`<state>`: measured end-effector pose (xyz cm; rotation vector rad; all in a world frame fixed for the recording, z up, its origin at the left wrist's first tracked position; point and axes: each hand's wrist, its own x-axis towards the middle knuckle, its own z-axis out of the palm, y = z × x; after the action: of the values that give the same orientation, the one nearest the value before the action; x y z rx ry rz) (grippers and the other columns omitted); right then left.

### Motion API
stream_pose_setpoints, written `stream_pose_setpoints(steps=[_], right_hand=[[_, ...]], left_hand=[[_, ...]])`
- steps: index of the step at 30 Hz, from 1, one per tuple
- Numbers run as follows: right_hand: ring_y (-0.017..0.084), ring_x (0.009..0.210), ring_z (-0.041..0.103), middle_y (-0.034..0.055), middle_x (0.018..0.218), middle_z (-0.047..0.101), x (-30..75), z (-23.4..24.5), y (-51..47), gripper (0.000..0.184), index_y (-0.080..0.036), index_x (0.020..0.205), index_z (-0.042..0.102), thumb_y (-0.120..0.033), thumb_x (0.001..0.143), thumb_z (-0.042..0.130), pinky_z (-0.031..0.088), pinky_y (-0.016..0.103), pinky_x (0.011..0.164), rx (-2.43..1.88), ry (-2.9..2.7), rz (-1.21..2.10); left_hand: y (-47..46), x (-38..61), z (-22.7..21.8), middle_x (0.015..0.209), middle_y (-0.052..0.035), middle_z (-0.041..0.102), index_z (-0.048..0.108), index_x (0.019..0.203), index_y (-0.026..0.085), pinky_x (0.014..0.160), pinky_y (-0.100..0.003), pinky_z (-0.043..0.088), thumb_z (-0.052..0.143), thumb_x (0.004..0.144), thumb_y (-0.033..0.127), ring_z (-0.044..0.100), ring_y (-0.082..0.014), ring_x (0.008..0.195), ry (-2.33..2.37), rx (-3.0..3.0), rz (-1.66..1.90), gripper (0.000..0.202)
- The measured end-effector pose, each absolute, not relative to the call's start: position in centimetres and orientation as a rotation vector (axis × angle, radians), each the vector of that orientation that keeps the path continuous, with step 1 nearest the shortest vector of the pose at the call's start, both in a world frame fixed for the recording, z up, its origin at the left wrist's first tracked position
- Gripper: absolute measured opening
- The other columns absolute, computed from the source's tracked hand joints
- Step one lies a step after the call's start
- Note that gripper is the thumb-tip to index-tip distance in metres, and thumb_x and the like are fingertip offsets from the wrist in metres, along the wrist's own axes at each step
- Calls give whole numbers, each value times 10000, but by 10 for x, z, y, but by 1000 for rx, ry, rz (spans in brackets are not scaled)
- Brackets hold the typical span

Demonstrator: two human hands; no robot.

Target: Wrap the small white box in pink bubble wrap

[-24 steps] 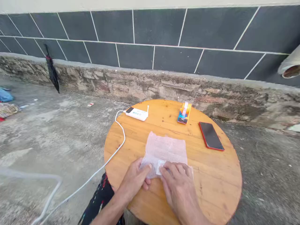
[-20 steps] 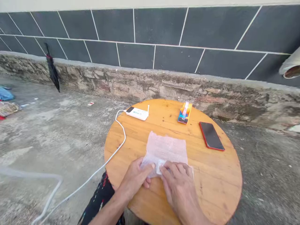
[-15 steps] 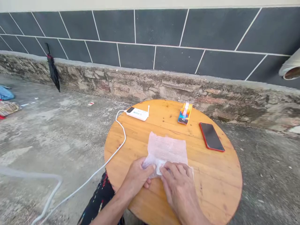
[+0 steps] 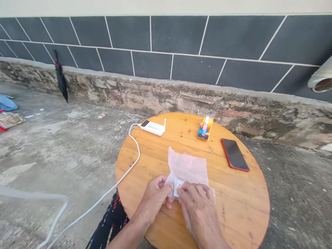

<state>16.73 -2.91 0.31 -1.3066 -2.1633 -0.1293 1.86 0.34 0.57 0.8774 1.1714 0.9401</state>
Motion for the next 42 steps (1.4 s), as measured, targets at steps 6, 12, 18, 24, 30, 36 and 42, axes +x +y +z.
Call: stream_pose_setpoints(steps=[6,12,18,24,30,36,42], right_hand=[[224,862,530,42,1019,653,167,-1,-27,280,-221,1012,630,-66,826,489,321,397,834,-1295,-2179,-124],[225,848,533,45,1006,652,167,1,-27,260,-211,985,628,-61,854,461,349,389,807,-1315,-2184,-135],[225,850,534,48,994,648,168,4,-29,252,-211,978,614,-55,856,458,397,349,740,-1337,-2158,-8],[224,831,557,38,903,639,170,7,-31,227,-215,989,569,-68,851,463,426,338,717,-1347,-2099,40],[211,756,593,30,838,635,171,11,-33,217,-231,959,536,-82,826,451,446,305,638,-1395,-2052,36],[227,718,615,31,811,651,166,9,-32,309,-237,991,505,-52,749,456,455,304,594,-1464,-2042,-115],[227,725,614,23,812,637,164,9,-34,311,-239,949,505,-35,717,475,467,308,590,-1486,-2054,-89]], left_hand=[[0,25,-3,551,44,554,566,789,138,387,-180,404,588,679,261,462,-80,428,1254,977,992,166],[-3,28,-13,617,29,546,607,751,149,475,-182,400,547,766,246,480,-94,528,1322,1297,1087,115],[-10,24,-2,727,-12,619,672,860,147,601,-220,451,538,724,143,550,-135,631,1273,1462,1064,191],[-14,16,9,812,-36,630,702,921,182,701,-244,468,465,798,96,587,-157,739,1173,1638,1006,280],[-14,16,6,852,-57,599,685,958,201,707,-248,473,374,886,95,587,-160,788,1095,1996,987,336],[-14,16,7,816,-69,570,653,994,163,636,-262,479,342,876,76,560,-177,725,1196,2432,904,344],[-14,9,6,890,-86,559,584,1151,157,657,-277,498,348,882,91,548,-190,781,1054,2514,817,363]])
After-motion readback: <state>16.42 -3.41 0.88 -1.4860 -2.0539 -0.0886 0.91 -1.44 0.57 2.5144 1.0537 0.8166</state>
